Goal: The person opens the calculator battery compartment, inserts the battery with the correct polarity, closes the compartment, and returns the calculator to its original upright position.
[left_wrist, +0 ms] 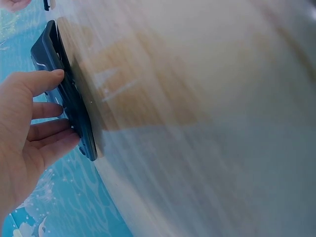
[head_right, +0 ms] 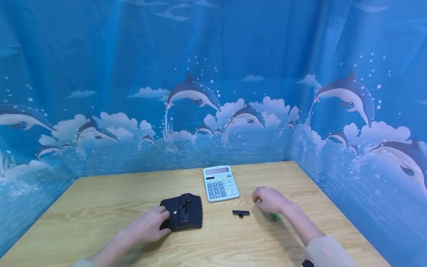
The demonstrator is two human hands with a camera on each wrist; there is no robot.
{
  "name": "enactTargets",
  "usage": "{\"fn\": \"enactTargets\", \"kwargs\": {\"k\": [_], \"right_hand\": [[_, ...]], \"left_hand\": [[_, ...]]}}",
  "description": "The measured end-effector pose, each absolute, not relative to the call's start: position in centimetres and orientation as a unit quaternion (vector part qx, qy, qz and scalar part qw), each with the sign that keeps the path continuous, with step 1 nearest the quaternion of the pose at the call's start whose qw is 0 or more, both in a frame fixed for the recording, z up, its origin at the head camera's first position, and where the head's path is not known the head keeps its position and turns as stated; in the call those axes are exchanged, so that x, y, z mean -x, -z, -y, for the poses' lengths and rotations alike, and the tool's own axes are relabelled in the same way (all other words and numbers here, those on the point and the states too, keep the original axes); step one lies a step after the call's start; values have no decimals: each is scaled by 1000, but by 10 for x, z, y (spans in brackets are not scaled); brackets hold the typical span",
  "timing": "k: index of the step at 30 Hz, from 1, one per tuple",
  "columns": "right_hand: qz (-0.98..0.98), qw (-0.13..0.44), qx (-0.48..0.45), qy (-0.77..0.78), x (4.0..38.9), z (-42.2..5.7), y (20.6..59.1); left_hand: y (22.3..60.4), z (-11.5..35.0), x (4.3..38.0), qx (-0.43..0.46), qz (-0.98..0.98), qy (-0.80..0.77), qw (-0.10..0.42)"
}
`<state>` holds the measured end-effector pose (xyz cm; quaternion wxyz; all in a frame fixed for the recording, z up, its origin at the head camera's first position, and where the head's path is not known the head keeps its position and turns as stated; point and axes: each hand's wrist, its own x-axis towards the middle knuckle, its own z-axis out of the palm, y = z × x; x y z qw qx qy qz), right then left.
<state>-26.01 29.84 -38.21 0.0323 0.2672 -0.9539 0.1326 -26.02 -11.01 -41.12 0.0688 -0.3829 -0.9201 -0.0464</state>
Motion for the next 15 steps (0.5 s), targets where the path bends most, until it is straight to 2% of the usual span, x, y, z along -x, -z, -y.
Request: {"fn": "enactTargets", "kwargs": {"k": [15], "right_hand": [[965,7,-232,-125,255,-318,381]], "left_hand": [[413,111,261,384,920,45,68]]}}
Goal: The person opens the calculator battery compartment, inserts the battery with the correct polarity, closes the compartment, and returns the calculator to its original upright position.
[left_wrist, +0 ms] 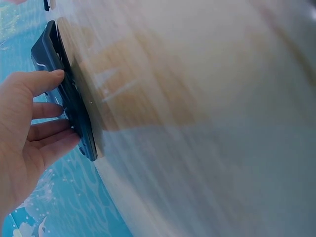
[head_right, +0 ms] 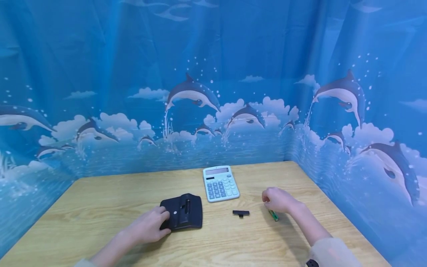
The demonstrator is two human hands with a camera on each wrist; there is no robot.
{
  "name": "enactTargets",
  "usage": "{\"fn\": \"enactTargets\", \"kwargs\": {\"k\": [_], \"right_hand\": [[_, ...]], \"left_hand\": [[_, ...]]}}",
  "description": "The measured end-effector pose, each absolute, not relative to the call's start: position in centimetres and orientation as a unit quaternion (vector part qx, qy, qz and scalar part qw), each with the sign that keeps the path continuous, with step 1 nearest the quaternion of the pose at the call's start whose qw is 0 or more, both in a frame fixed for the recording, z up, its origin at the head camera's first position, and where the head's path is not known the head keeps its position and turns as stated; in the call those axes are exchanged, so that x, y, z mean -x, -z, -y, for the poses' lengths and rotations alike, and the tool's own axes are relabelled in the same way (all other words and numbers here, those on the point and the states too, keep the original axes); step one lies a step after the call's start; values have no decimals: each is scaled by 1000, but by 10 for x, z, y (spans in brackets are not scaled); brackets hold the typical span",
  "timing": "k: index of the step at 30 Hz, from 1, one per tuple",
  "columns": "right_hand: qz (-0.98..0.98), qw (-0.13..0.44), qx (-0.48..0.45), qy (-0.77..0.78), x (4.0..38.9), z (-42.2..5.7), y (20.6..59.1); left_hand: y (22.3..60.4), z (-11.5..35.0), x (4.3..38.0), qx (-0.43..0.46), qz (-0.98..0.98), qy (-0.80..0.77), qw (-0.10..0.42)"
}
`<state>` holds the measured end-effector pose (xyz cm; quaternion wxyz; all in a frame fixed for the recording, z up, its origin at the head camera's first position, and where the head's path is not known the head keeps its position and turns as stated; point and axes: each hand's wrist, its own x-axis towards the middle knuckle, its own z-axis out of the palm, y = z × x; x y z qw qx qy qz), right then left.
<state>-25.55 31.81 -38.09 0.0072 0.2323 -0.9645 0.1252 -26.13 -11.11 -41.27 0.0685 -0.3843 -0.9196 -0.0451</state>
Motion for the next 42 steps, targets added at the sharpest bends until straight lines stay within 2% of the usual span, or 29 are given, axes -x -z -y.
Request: {"fn": "enactTargets", "kwargs": {"k": [5,19,31,42], "right_hand": [[973,-29,-193,-122,251,-319,383],[987,-53,-138,-67,251,-317,390],[986,-75,-115,-97,254,-321,393],[984,-71,-129,-99,254,-323,391]], "left_hand": [[414,111,261,388,918,46,73],[414,111,259,384,919,46,71],[414,111,262,384,920,43,70],[413,112,262,388,917,47,76]]}}
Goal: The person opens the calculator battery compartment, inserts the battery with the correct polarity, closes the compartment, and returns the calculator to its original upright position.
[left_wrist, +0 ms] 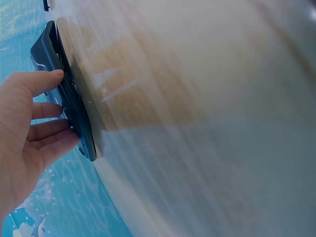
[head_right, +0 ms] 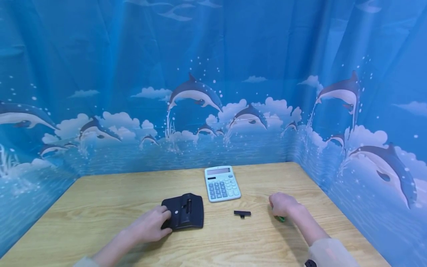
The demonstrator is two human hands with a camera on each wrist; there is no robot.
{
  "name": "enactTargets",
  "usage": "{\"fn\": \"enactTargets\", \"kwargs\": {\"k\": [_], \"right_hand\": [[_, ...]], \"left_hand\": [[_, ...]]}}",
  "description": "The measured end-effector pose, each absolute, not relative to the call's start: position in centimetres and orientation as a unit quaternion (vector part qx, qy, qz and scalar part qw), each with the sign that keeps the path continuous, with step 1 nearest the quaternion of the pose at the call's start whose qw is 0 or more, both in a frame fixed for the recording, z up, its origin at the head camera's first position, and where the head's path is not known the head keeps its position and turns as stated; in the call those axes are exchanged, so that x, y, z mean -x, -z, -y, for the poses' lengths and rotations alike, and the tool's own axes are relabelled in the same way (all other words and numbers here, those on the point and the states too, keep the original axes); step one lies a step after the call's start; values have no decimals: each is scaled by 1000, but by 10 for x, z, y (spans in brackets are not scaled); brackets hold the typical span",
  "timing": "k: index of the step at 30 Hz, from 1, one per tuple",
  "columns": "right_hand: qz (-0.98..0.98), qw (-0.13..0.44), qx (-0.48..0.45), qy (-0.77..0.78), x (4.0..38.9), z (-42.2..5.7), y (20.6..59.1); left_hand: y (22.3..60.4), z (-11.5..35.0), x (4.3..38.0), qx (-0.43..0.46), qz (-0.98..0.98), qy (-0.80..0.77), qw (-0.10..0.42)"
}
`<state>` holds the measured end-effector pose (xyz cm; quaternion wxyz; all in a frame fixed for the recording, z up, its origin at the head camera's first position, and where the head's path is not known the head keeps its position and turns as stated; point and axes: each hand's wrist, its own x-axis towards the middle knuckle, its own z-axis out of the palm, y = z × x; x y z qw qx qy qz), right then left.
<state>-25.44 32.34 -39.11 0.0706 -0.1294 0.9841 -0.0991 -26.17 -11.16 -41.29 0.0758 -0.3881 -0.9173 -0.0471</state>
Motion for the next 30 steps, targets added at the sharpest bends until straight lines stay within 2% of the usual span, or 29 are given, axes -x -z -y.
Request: {"fn": "enactTargets", "kwargs": {"k": [16,30], "right_hand": [[-974,66,151,154,256,-324,384],[-968,-3,175,178,262,-314,379]], "left_hand": [[414,112,262,387,918,46,68],[413,111,261,386,919,44,69]]}}
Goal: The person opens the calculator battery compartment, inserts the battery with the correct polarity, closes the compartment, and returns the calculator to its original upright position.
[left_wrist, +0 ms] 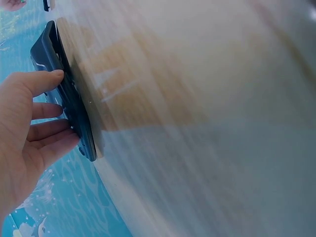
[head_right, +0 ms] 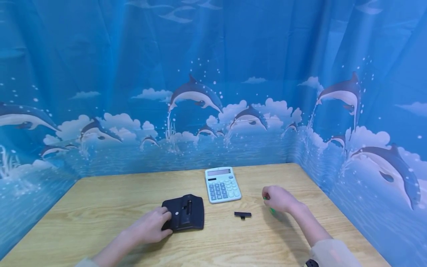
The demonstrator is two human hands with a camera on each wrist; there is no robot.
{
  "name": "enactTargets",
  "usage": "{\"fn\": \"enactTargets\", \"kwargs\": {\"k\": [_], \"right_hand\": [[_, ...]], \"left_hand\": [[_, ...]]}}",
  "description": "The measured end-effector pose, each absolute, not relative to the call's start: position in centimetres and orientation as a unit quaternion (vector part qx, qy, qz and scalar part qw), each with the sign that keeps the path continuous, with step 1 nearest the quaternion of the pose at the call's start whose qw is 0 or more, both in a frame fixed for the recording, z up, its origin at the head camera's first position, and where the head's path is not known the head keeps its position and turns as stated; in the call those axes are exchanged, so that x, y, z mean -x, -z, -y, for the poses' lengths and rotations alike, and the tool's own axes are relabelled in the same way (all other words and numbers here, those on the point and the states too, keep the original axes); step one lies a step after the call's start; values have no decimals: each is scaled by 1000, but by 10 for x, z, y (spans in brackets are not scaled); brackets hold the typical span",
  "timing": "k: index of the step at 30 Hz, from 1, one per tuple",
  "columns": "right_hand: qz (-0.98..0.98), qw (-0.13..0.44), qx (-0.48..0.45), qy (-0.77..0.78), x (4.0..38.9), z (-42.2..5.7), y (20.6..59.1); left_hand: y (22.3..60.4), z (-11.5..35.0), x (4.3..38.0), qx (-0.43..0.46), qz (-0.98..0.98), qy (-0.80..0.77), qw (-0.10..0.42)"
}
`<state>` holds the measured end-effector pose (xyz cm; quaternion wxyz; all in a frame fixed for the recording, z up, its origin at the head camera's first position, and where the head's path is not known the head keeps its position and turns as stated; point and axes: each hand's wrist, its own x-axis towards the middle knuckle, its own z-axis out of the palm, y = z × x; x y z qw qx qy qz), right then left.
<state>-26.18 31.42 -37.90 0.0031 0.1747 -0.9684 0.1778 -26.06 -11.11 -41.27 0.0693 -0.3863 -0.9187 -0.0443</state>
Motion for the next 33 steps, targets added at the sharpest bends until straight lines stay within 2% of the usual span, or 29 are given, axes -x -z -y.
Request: {"fn": "enactTargets", "kwargs": {"k": [8,33], "right_hand": [[968,51,-175,-171,266,-310,376],[959,66,-190,-199,276,-270,362]], "left_hand": [[414,111,261,389,917,47,67],[413,112,263,383,921,42,58]]}}
